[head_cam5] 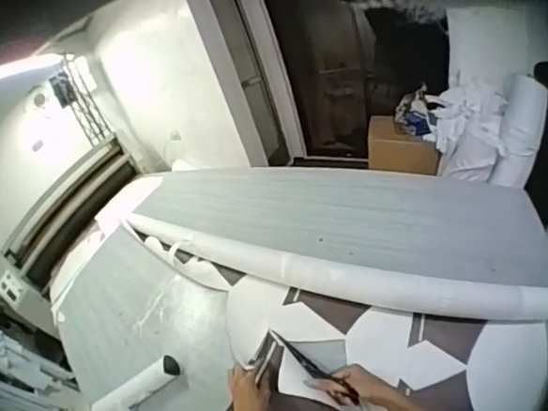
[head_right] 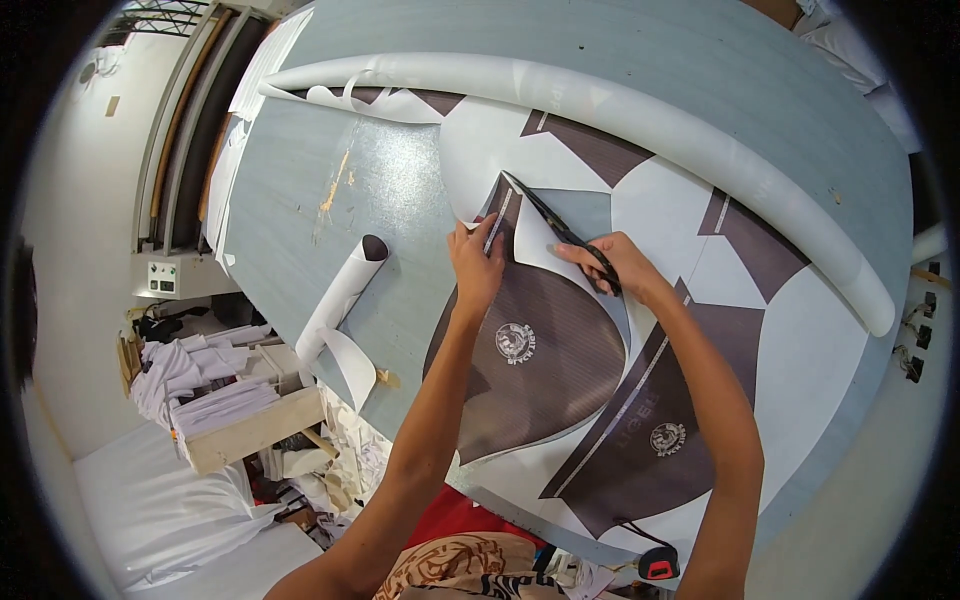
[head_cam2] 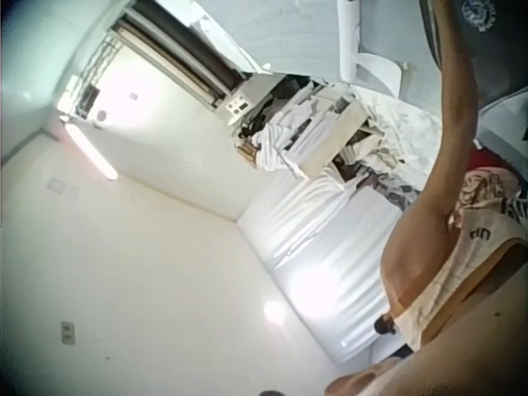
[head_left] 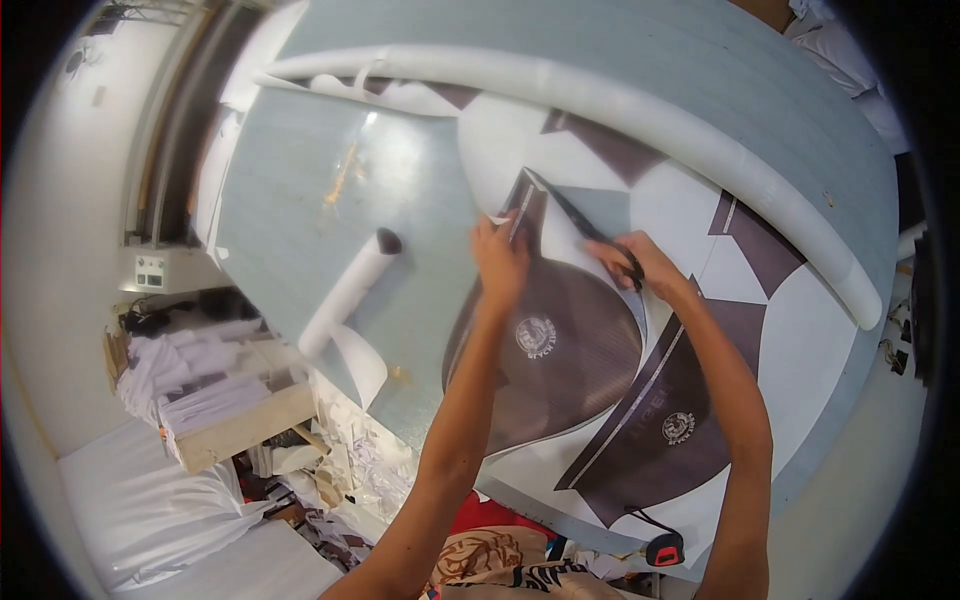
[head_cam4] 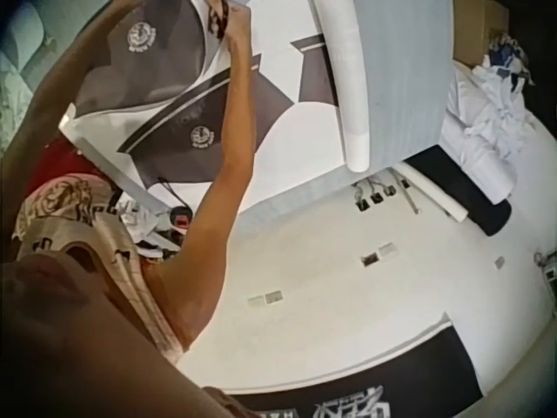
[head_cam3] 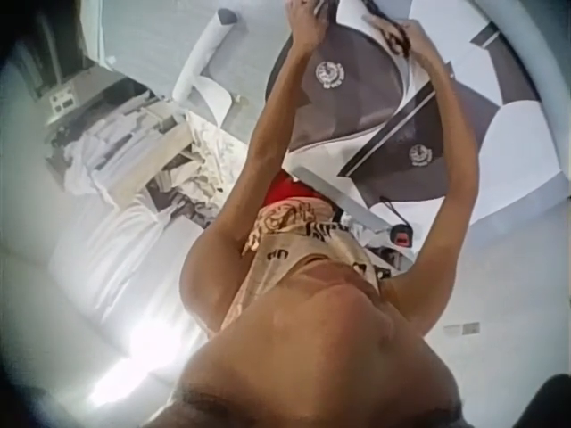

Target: Cutting printed garment pieces from fabric sheets using scissors and folding them.

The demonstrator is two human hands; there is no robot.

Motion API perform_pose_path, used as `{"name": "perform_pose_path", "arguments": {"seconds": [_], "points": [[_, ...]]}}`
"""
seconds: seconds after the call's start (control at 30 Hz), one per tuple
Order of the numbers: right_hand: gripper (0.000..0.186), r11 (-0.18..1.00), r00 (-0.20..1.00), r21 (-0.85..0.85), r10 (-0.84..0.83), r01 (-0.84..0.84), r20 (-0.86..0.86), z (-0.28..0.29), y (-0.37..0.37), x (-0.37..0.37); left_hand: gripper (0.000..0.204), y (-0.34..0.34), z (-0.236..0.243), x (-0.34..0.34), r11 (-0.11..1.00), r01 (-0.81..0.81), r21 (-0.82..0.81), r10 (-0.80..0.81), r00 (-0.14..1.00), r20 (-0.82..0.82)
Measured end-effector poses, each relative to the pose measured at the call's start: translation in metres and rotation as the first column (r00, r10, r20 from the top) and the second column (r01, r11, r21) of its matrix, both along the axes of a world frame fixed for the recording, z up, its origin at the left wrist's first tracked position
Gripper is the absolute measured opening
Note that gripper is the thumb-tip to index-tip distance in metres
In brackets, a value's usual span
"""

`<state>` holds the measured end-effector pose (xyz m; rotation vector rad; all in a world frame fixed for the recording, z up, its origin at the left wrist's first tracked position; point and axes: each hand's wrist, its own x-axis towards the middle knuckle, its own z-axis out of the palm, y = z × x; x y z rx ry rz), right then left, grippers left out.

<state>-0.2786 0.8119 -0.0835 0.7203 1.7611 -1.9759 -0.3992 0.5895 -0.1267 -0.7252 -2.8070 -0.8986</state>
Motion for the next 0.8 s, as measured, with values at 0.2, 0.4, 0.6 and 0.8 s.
{"name": "perform_pose_path", "arguments": {"seconds": [0.2,0.4,0.6,0.8], "points": [[0.054,0.999,1.000,-0.053,-0.008,0.006,-0.031,-0.006,-0.002,-0.002,0.035,-0.005,-0.002,0.000,1.000,0.027,-0.009,-0.027,1.000,0.003],[0.056,0.995,0.999,0.096,-0.014,0.018,-0.044,0.003,-0.010,-0.002,0.037,-0.010,0.003,0.000,0.998,0.061,0.001,-0.061,0.998,-0.015],[0.055,0.956,0.999,0.292,-0.038,0.030,0.021,0.024,-0.006,0.068,0.064,-0.051,0.027,0.050,0.953,-0.204,-0.225,0.189,0.978,-0.085],[0.044,0.931,0.960,0.249,-0.278,0.267,0.011,0.079,-0.054,0.181,0.049,-0.151,0.025,0.058,0.950,-0.236,-0.203,0.286,0.921,0.264]]}}
